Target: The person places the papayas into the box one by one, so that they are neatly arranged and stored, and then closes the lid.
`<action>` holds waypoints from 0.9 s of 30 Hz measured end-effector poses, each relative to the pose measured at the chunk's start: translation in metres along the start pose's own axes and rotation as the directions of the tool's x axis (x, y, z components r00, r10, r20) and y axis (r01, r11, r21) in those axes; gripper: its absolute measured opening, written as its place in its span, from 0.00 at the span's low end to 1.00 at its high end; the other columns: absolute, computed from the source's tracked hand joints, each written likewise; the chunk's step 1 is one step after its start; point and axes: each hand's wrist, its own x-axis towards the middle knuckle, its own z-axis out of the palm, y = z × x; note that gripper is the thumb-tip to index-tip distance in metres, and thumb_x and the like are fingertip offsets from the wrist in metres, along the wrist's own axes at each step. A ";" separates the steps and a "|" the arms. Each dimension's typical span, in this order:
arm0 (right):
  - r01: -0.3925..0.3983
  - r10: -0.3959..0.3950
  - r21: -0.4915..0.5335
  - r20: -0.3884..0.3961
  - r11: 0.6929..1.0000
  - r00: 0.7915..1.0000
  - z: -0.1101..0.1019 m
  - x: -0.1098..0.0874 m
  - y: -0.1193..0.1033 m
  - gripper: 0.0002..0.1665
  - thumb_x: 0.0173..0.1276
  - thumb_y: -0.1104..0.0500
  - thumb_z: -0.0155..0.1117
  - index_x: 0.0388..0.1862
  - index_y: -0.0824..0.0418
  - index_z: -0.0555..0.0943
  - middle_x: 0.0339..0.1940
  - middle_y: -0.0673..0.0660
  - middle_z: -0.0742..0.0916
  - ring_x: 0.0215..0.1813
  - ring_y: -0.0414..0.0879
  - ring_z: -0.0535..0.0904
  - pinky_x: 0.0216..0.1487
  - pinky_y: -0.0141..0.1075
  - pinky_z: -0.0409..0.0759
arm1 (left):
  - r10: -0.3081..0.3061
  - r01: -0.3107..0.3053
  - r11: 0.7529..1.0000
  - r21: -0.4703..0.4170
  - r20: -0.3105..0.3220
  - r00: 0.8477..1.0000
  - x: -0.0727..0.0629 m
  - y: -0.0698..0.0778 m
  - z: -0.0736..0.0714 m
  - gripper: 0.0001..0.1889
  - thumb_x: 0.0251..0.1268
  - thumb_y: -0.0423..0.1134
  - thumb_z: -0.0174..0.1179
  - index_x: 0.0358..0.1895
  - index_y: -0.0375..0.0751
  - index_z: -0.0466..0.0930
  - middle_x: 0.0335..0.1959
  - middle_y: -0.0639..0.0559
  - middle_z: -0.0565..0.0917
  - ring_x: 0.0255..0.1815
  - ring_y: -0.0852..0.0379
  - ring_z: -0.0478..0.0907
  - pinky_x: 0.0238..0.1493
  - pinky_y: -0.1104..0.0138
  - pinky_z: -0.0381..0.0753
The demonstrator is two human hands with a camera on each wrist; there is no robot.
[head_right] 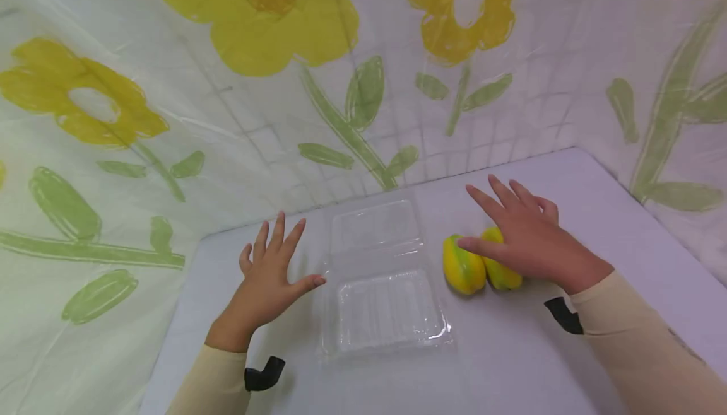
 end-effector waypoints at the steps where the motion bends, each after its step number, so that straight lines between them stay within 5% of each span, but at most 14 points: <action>1: -0.004 0.004 0.008 -0.006 1.000 1.000 0.000 -0.002 0.003 0.61 0.77 0.27 0.62 0.93 0.53 0.48 0.90 0.71 0.49 0.85 0.78 0.42 0.65 0.78 0.51 | -0.006 0.006 1.000 -0.017 -0.003 1.000 -0.001 -0.001 0.000 0.59 0.65 0.74 0.68 0.92 0.58 0.47 0.91 0.43 0.37 0.88 0.32 0.30 0.74 0.26 0.33; 7: -0.028 0.032 0.069 -0.049 0.997 0.998 0.000 -0.014 0.019 0.57 0.79 0.31 0.63 0.93 0.53 0.50 0.89 0.71 0.52 0.83 0.78 0.46 0.61 0.77 0.53 | -0.045 0.043 0.990 -0.134 -0.015 0.999 -0.004 -0.004 0.007 0.57 0.68 0.71 0.68 0.92 0.56 0.47 0.91 0.42 0.39 0.88 0.33 0.32 0.73 0.27 0.36; 13: -0.038 0.053 0.158 -0.091 0.987 0.994 0.010 -0.031 0.036 0.55 0.80 0.36 0.62 0.93 0.54 0.49 0.89 0.72 0.51 0.82 0.81 0.48 0.57 0.78 0.52 | -0.084 0.063 0.956 -0.287 -0.060 0.995 -0.005 -0.008 0.021 0.55 0.72 0.69 0.65 0.92 0.58 0.45 0.91 0.44 0.40 0.88 0.33 0.35 0.72 0.26 0.37; 20: -0.075 0.107 0.226 -0.132 0.971 0.985 0.025 -0.046 0.059 0.53 0.82 0.40 0.63 0.92 0.59 0.50 0.88 0.76 0.52 0.80 0.84 0.47 0.54 0.82 0.50 | -0.149 0.086 0.874 -0.478 -0.094 0.984 -0.007 -0.014 0.046 0.49 0.76 0.61 0.65 0.91 0.60 0.47 0.91 0.46 0.47 0.87 0.35 0.43 0.72 0.27 0.38; 24: -0.055 0.122 0.358 -0.166 0.932 0.979 0.032 -0.053 0.075 0.50 0.83 0.47 0.63 0.91 0.60 0.51 0.87 0.76 0.53 0.80 0.85 0.46 0.65 0.86 0.42 | -0.201 0.113 0.820 -0.560 -0.098 0.975 -0.009 -0.017 0.062 0.45 0.78 0.59 0.64 0.91 0.61 0.52 0.89 0.50 0.54 0.87 0.36 0.49 0.74 0.24 0.38; 25: -0.048 0.126 0.401 -0.173 0.915 0.977 0.034 -0.055 0.078 0.49 0.84 0.49 0.62 0.91 0.60 0.51 0.87 0.76 0.53 0.80 0.84 0.47 0.68 0.85 0.40 | -0.214 0.116 0.802 -0.586 -0.101 0.971 -0.009 -0.017 0.066 0.43 0.79 0.58 0.64 0.90 0.61 0.54 0.89 0.51 0.56 0.86 0.37 0.51 0.75 0.25 0.40; 27: -0.040 0.138 0.471 -0.174 0.881 0.975 0.038 -0.058 0.087 0.46 0.85 0.51 0.61 0.92 0.58 0.51 0.88 0.74 0.55 0.79 0.81 0.51 0.82 0.65 0.47 | -0.234 0.107 0.767 -0.633 -0.121 0.965 -0.010 -0.018 0.075 0.41 0.79 0.52 0.66 0.89 0.58 0.58 0.87 0.51 0.61 0.85 0.37 0.57 0.75 0.26 0.49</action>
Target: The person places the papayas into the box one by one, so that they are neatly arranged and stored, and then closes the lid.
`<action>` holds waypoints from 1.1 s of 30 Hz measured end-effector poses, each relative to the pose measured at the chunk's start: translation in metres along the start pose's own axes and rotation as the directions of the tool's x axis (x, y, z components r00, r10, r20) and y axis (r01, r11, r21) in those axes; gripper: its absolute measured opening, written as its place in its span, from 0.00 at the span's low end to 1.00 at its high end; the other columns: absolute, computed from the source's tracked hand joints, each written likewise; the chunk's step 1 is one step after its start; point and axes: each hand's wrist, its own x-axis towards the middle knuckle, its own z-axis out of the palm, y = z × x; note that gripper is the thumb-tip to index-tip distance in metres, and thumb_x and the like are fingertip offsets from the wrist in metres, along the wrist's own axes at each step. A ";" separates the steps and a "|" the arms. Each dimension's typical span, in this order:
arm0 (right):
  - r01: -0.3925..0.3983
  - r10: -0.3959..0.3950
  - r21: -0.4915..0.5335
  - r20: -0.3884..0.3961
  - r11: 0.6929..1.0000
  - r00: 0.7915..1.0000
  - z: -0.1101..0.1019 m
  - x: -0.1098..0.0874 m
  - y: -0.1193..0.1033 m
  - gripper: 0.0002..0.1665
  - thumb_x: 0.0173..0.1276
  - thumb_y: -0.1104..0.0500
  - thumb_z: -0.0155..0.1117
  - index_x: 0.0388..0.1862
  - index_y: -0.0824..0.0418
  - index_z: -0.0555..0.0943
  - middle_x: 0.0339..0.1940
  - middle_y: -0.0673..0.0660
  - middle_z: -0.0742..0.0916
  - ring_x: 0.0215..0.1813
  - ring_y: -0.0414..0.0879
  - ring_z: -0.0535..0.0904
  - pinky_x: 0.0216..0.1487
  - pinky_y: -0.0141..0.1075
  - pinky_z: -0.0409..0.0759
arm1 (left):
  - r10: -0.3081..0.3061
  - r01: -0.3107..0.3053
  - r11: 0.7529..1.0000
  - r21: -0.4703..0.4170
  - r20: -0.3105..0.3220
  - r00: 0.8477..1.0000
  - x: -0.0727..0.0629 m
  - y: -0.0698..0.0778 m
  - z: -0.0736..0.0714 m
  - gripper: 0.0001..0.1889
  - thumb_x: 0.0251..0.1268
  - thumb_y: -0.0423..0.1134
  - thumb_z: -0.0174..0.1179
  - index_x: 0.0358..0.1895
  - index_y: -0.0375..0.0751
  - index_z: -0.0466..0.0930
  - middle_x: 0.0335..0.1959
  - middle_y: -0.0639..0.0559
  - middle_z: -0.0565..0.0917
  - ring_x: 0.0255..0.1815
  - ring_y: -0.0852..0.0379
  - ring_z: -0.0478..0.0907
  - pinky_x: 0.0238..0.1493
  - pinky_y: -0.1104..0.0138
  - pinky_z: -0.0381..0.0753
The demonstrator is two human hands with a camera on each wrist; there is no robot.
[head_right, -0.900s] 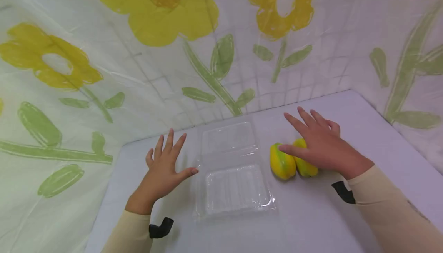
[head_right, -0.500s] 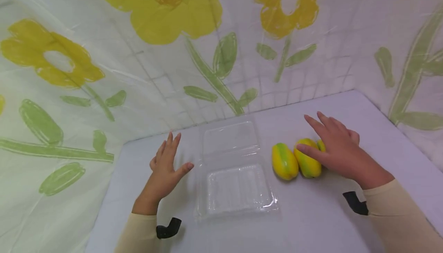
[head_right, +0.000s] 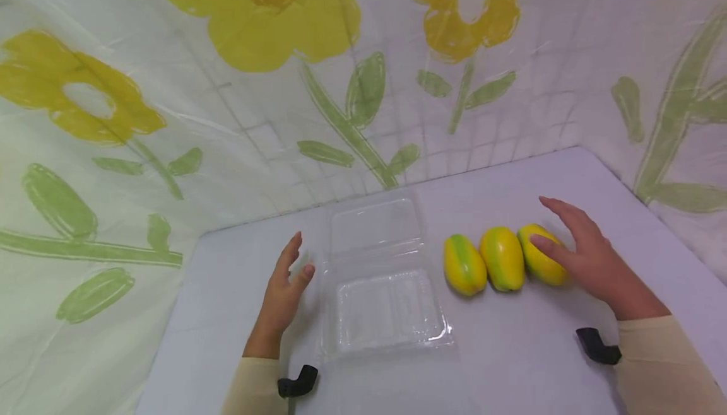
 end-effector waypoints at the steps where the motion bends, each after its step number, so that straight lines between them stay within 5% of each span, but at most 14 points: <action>1: -0.006 0.006 0.030 -0.002 1.000 1.000 0.000 -0.001 0.006 0.45 0.86 0.52 0.59 0.92 0.56 0.51 0.88 0.72 0.56 0.80 0.76 0.54 0.82 0.50 0.53 | 0.003 -0.004 1.000 -0.028 -0.016 1.000 -0.001 -0.003 0.003 0.39 0.79 0.49 0.66 0.88 0.56 0.61 0.85 0.51 0.64 0.83 0.38 0.61 0.75 0.28 0.55; 4: -0.031 0.031 0.096 -0.005 0.995 1.000 0.001 -0.005 0.022 0.42 0.88 0.53 0.57 0.93 0.50 0.53 0.88 0.64 0.59 0.78 0.53 0.63 0.60 0.20 0.62 | 0.039 -0.048 0.990 -0.130 -0.066 0.997 -0.002 -0.012 0.011 0.35 0.79 0.43 0.68 0.85 0.47 0.67 0.80 0.48 0.73 0.77 0.40 0.71 0.71 0.38 0.71; 5: -0.039 0.040 0.109 -0.004 0.993 0.999 0.001 -0.006 0.027 0.41 0.88 0.53 0.57 0.92 0.48 0.54 0.88 0.61 0.61 0.74 0.45 0.65 0.52 0.17 0.62 | 0.051 -0.064 0.984 -0.165 -0.078 0.996 -0.002 -0.015 0.013 0.34 0.80 0.42 0.67 0.83 0.44 0.68 0.78 0.46 0.76 0.75 0.40 0.74 0.70 0.41 0.73; 8: -0.038 0.040 0.144 -0.011 0.989 0.999 0.003 -0.009 0.038 0.40 0.88 0.55 0.58 0.92 0.49 0.57 0.84 0.58 0.67 0.65 0.31 0.65 0.52 0.16 0.63 | 0.045 -0.066 0.963 -0.263 -0.086 0.995 -0.004 -0.021 0.019 0.29 0.81 0.38 0.65 0.80 0.40 0.72 0.71 0.44 0.82 0.70 0.44 0.79 0.67 0.54 0.79; 13: -0.077 0.074 0.183 0.026 0.980 0.997 0.005 -0.010 0.043 0.39 0.87 0.54 0.60 0.90 0.55 0.60 0.80 0.55 0.70 0.65 0.28 0.63 0.54 0.16 0.62 | -0.017 -0.005 0.945 -0.327 -0.063 0.998 -0.008 -0.025 0.024 0.23 0.81 0.38 0.65 0.74 0.42 0.79 0.62 0.48 0.87 0.63 0.50 0.83 0.62 0.68 0.79; 25: -0.140 0.129 0.164 0.074 0.976 0.989 0.007 -0.008 0.042 0.38 0.88 0.47 0.59 0.88 0.59 0.63 0.82 0.65 0.68 0.66 0.25 0.62 0.53 0.14 0.61 | 0.026 -0.030 0.928 -0.370 -0.018 1.000 -0.013 -0.022 0.026 0.17 0.81 0.37 0.65 0.67 0.42 0.87 0.61 0.50 0.89 0.66 0.50 0.83 0.65 0.66 0.79; 33: -0.121 0.110 0.177 0.067 0.977 0.992 0.006 -0.010 0.043 0.36 0.89 0.49 0.57 0.88 0.59 0.63 0.82 0.62 0.69 0.66 0.24 0.62 0.56 0.13 0.60 | 0.036 -0.041 0.925 -0.377 -0.020 0.999 -0.013 -0.022 0.026 0.17 0.81 0.35 0.65 0.67 0.43 0.87 0.60 0.50 0.90 0.65 0.49 0.84 0.64 0.65 0.79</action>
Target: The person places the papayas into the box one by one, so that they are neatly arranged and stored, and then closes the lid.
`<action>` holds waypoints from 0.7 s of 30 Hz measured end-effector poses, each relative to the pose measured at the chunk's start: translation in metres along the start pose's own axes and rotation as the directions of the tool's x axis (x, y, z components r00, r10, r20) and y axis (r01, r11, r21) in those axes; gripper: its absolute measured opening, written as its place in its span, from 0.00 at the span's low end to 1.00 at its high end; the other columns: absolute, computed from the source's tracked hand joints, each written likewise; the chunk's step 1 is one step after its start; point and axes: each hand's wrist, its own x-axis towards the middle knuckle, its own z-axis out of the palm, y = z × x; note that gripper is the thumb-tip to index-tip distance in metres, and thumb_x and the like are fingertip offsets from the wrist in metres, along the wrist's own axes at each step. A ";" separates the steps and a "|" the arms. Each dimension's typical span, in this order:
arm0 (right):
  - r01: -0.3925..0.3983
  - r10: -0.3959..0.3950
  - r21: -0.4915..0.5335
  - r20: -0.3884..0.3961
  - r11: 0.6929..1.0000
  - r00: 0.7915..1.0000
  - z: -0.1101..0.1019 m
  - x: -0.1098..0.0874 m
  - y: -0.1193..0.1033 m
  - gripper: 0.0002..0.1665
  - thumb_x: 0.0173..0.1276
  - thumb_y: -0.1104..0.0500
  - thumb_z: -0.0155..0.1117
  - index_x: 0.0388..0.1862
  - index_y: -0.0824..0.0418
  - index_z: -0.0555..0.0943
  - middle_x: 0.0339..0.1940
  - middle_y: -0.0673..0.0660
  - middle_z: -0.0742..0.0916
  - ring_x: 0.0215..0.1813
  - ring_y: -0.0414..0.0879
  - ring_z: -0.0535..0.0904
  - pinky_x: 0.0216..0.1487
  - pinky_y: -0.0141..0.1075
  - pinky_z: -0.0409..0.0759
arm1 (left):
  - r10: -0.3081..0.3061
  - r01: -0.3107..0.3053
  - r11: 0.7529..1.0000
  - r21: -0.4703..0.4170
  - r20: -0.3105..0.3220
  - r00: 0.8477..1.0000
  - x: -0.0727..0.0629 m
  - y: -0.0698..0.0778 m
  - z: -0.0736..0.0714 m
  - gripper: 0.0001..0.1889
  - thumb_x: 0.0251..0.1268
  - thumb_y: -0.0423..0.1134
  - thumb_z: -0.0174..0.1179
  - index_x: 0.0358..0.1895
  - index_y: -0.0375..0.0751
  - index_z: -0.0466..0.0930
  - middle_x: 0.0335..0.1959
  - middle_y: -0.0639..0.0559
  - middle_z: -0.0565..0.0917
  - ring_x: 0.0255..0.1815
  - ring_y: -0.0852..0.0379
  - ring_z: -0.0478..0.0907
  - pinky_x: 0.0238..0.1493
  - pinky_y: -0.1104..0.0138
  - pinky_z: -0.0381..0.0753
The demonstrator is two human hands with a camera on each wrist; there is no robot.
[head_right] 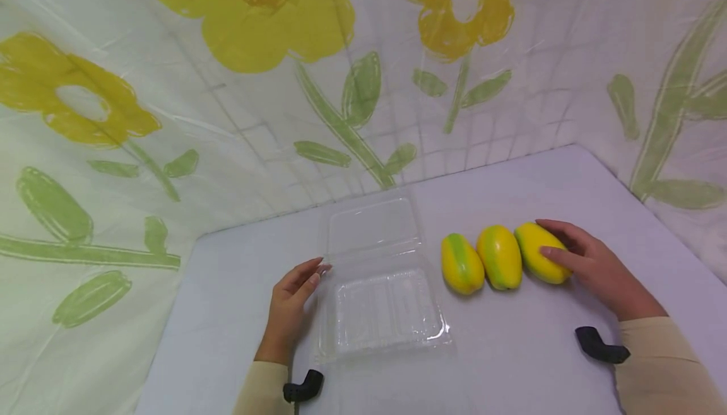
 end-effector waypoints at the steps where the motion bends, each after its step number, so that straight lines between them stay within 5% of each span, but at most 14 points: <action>1: 0.003 -0.003 0.001 0.001 1.000 1.000 0.000 0.000 0.000 0.36 0.89 0.49 0.57 0.88 0.59 0.63 0.82 0.62 0.69 0.66 0.23 0.62 0.56 0.13 0.60 | -0.001 0.001 1.000 -0.002 0.000 1.000 0.000 0.000 0.000 0.17 0.81 0.35 0.65 0.67 0.42 0.87 0.59 0.50 0.90 0.64 0.49 0.84 0.64 0.65 0.80; 9: 0.020 -0.021 0.025 0.023 0.999 1.000 0.000 -0.001 0.002 0.34 0.90 0.53 0.53 0.88 0.60 0.63 0.80 0.54 0.70 0.67 0.24 0.61 0.56 0.14 0.59 | -0.003 0.003 1.000 -0.004 0.014 1.000 0.000 -0.001 0.000 0.17 0.81 0.37 0.65 0.67 0.41 0.86 0.53 0.49 0.92 0.61 0.48 0.86 0.62 0.65 0.80; 16: -0.015 0.015 -0.010 0.048 1.000 0.999 0.003 0.002 -0.001 0.38 0.87 0.49 0.59 0.87 0.61 0.62 0.82 0.67 0.67 0.68 0.27 0.60 0.62 0.20 0.55 | -0.002 0.002 1.000 0.013 0.020 1.000 -0.001 -0.002 -0.001 0.18 0.82 0.41 0.65 0.68 0.43 0.86 0.51 0.50 0.92 0.59 0.48 0.87 0.61 0.66 0.81; 21: -0.017 0.017 -0.024 0.025 1.000 1.000 0.003 0.001 -0.002 0.37 0.86 0.48 0.62 0.84 0.63 0.65 0.79 0.64 0.71 0.66 0.28 0.63 0.57 0.17 0.60 | 0.012 -0.012 1.000 0.009 0.027 1.000 -0.001 -0.002 -0.002 0.18 0.82 0.41 0.65 0.68 0.40 0.85 0.51 0.49 0.92 0.59 0.48 0.87 0.62 0.66 0.80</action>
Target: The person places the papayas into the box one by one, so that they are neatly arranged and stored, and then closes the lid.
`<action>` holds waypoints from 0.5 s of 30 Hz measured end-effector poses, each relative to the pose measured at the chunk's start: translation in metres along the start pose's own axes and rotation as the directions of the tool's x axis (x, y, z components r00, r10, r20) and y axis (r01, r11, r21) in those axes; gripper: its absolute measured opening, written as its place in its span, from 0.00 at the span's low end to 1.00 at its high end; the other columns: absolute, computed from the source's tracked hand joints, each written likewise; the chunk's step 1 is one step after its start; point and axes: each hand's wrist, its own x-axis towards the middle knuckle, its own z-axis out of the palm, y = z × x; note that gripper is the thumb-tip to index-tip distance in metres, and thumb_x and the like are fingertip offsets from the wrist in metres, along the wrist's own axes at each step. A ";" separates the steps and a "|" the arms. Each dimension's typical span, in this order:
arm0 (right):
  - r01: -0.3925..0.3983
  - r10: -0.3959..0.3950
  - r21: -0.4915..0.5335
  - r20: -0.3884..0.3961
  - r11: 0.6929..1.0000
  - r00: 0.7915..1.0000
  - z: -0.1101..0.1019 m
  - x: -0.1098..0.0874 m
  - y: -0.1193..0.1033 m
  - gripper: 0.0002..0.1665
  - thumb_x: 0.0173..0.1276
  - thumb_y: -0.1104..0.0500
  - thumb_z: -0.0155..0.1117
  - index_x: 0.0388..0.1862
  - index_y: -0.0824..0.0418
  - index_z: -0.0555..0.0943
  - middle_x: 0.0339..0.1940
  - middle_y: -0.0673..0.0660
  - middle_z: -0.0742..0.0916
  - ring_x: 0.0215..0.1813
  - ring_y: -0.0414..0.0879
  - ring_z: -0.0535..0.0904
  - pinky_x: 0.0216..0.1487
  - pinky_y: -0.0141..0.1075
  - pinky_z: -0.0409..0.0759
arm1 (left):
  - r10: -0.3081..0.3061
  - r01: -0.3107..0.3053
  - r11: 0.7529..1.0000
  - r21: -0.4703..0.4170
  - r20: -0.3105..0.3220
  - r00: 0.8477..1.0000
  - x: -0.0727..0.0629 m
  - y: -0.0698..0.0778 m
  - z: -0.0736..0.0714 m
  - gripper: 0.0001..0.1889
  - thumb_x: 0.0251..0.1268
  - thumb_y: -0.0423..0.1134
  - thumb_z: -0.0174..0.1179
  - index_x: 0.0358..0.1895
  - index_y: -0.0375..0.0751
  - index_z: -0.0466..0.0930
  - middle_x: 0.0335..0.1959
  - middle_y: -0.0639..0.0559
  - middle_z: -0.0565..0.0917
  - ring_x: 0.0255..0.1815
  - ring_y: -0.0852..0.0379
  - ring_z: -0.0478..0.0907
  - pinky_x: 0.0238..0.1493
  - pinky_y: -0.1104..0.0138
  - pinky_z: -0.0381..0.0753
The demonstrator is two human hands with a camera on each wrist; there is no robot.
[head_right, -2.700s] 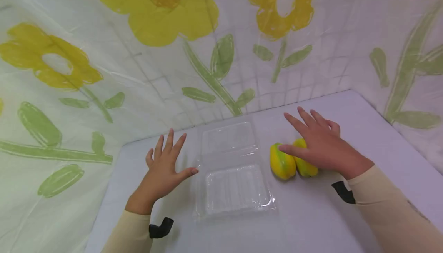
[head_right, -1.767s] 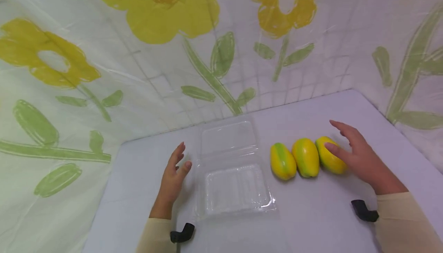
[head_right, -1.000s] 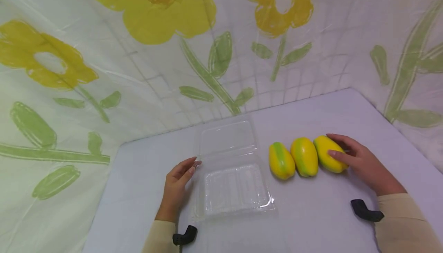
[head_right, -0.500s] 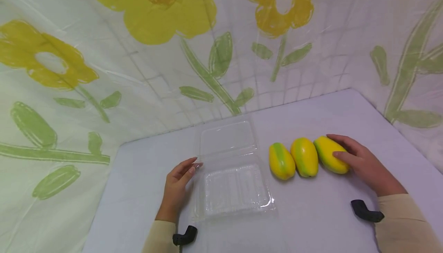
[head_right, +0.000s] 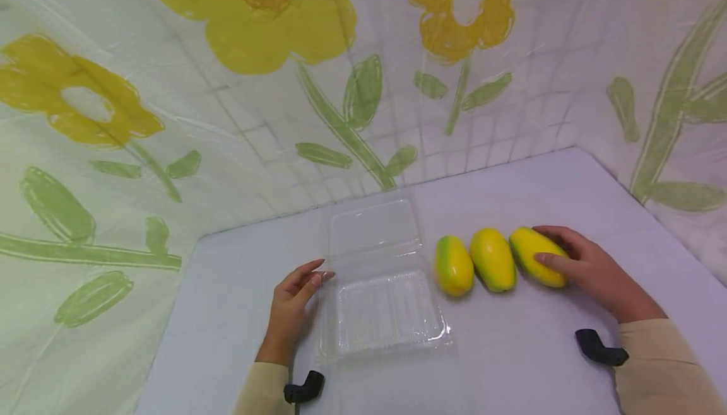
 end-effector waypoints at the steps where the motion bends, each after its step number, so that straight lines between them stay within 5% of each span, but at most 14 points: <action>1: 0.003 -0.003 -0.004 -0.010 1.000 1.000 0.000 0.000 0.000 0.37 0.86 0.48 0.62 0.84 0.63 0.66 0.78 0.64 0.71 0.65 0.28 0.63 0.53 0.15 0.61 | 0.001 -0.001 1.000 0.000 0.001 1.000 0.000 0.000 0.000 0.18 0.82 0.40 0.65 0.68 0.40 0.85 0.51 0.49 0.92 0.59 0.48 0.87 0.62 0.66 0.80; 9: -0.003 0.006 0.038 -0.077 0.999 0.997 -0.001 -0.001 0.003 0.39 0.86 0.49 0.63 0.87 0.61 0.63 0.80 0.60 0.70 0.65 0.29 0.65 0.53 0.16 0.64 | -0.018 0.018 1.000 -0.009 0.003 1.000 -0.001 0.000 0.000 0.19 0.82 0.41 0.65 0.69 0.40 0.85 0.51 0.48 0.92 0.61 0.47 0.87 0.63 0.66 0.79; 15: -0.034 0.038 0.029 -0.140 0.999 0.989 -0.001 -0.003 0.001 0.42 0.86 0.47 0.63 0.90 0.54 0.60 0.82 0.66 0.66 0.66 0.44 0.67 0.50 0.16 0.65 | -0.023 0.023 1.000 0.006 0.000 1.000 -0.001 0.002 0.000 0.19 0.83 0.41 0.65 0.69 0.41 0.85 0.50 0.50 0.93 0.61 0.49 0.87 0.65 0.66 0.78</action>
